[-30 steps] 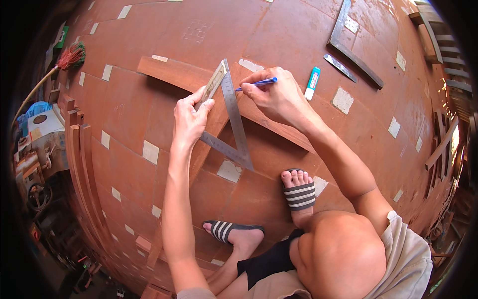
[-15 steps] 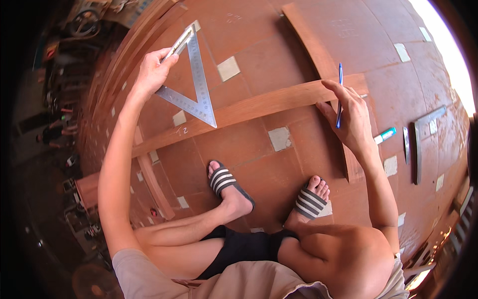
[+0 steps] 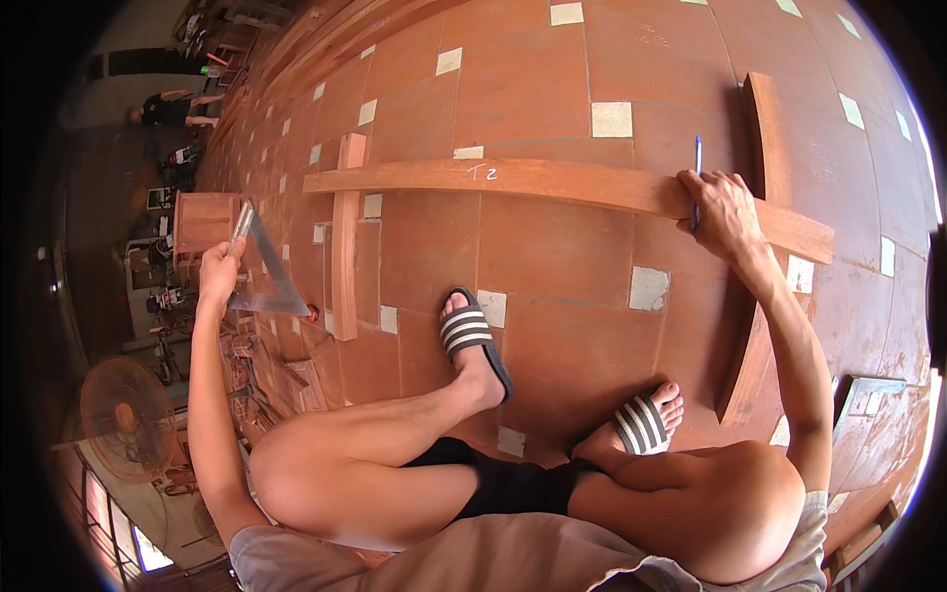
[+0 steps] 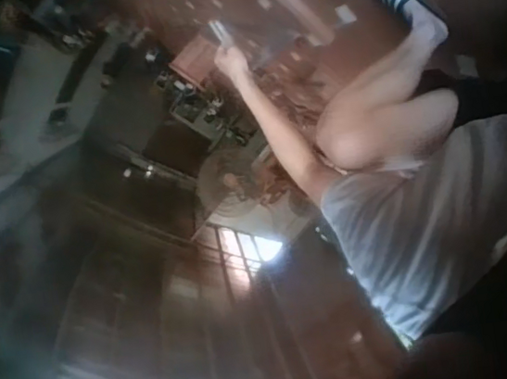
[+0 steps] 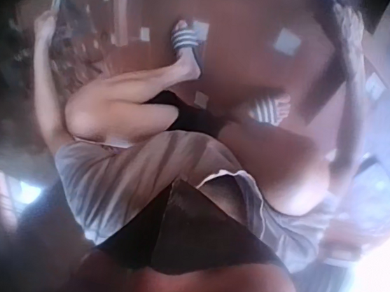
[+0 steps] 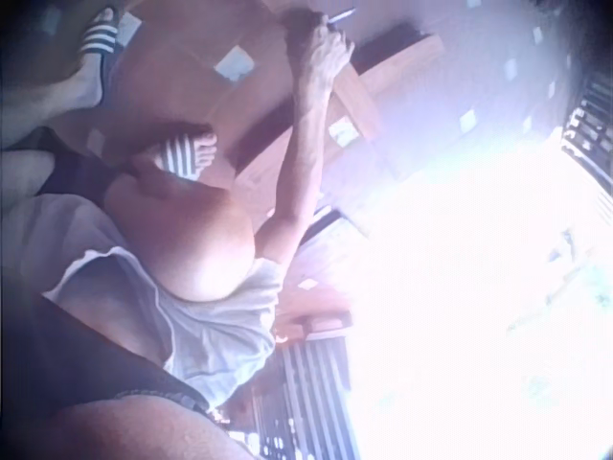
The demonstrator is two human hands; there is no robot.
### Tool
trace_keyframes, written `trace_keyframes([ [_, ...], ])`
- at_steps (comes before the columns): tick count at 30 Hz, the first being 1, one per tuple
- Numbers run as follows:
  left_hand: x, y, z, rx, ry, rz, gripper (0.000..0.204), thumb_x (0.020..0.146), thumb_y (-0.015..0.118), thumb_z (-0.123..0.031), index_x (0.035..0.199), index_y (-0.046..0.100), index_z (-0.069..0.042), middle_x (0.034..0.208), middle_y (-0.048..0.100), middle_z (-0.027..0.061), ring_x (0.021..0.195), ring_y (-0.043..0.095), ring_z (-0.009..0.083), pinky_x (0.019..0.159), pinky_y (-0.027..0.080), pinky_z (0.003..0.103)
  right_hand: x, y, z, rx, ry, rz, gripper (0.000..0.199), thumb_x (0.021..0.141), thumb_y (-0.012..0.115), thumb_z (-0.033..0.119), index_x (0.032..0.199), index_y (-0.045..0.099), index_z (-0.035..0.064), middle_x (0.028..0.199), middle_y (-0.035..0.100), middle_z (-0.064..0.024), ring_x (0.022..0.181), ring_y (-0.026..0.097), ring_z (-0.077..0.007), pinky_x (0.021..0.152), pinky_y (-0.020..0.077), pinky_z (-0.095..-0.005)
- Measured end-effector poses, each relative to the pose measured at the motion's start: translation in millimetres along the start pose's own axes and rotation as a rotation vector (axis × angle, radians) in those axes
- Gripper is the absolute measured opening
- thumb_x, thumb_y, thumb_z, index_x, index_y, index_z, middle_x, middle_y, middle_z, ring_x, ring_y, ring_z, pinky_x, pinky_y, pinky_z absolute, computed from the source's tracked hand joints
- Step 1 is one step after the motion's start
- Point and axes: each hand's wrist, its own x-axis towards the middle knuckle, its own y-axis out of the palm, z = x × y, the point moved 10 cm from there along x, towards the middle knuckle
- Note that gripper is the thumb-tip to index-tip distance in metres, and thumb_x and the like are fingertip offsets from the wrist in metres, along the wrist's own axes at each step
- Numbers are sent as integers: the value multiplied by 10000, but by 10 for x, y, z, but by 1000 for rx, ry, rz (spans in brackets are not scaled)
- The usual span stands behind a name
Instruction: The person sits on the floor and uses a try square and a blue pen to mark measurements and lines on several wooden planks. They measure, mark, and reposition the planks repeatedly to prepare them for cutting.
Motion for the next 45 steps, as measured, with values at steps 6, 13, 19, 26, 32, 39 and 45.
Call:
trace_keyframes([
  [6, 107, 410, 30, -342, -4, 143, 400, 1060, 726, -496, 902, 673, -132, 746, 525, -73, 640, 453, 54, 595, 366, 278, 549, -434, -651, -112, 18, -77, 615, 728, 972, 135, 1270, 683, 92, 1131, 763, -151, 1130, 714, -387, 992, 540, -508],
  [13, -399, 1387, -929, -1032, -73, 566, 228, 1064, 757, -305, 1119, 623, -129, 790, 615, -42, 634, 555, 70, 584, 495, 217, 693, -1472, 550, -4, -129, -181, 411, 925, 853, 158, 1285, 697, 37, 1099, 768, -208, 1076, 725, -421, 939, 573, -505],
  [19, -770, 2598, -1788, -1491, -254, 962, 173, 1047, 741, -222, 1087, 626, -100, 977, 719, 88, 921, 725, 215, 892, 637, 402, 572, -1240, 2334, 91, -405, 87, 746, 849, 922, 342, 1435, 603, 9, 1334, 702, -237, 1203, 680, -426, 1035, 560, -517],
  [26, -831, 3026, -2153, -1649, -318, 1364, 100, 1054, 713, -162, 1101, 652, -99, 991, 742, 76, 920, 746, 193, 809, 653, 339, 980, -582, 2807, 73, -332, 41, 461, 898, 851, 147, 1297, 666, 7, 1265, 745, -177, 1113, 717, -387, 958, 598, -494],
  [32, -71, 2648, -2083, -1097, 285, 1325, 625, 1139, 513, -602, 714, 536, -144, 656, 574, 14, 562, 564, 119, 480, 410, 279, 1196, -408, 2863, 357, -130, -330, 90, 953, 752, -27, 1035, 720, -9, 875, 720, -151, 756, 680, -340, 666, 543, -435],
  [39, 695, 2434, -2693, -439, 1151, 372, 571, 915, 877, -275, 1390, 694, -17, 1248, 750, 153, 1156, 703, 330, 1033, 555, 457, 1288, 1119, 2888, 1060, 715, -314, 352, 1136, 616, 275, 973, 738, -12, 698, 691, -125, 586, 701, -189, 581, 552, -363],
  [45, 972, 3196, -3112, -468, 1172, 779, 434, 974, 809, -200, 1345, 747, 16, 1211, 797, 156, 1085, 740, 226, 973, 563, 402, 1390, 1483, 2870, 1164, 989, -401, 298, 1095, 647, 242, 1020, 774, -17, 691, 689, -155, 648, 726, -246, 644, 553, -418],
])
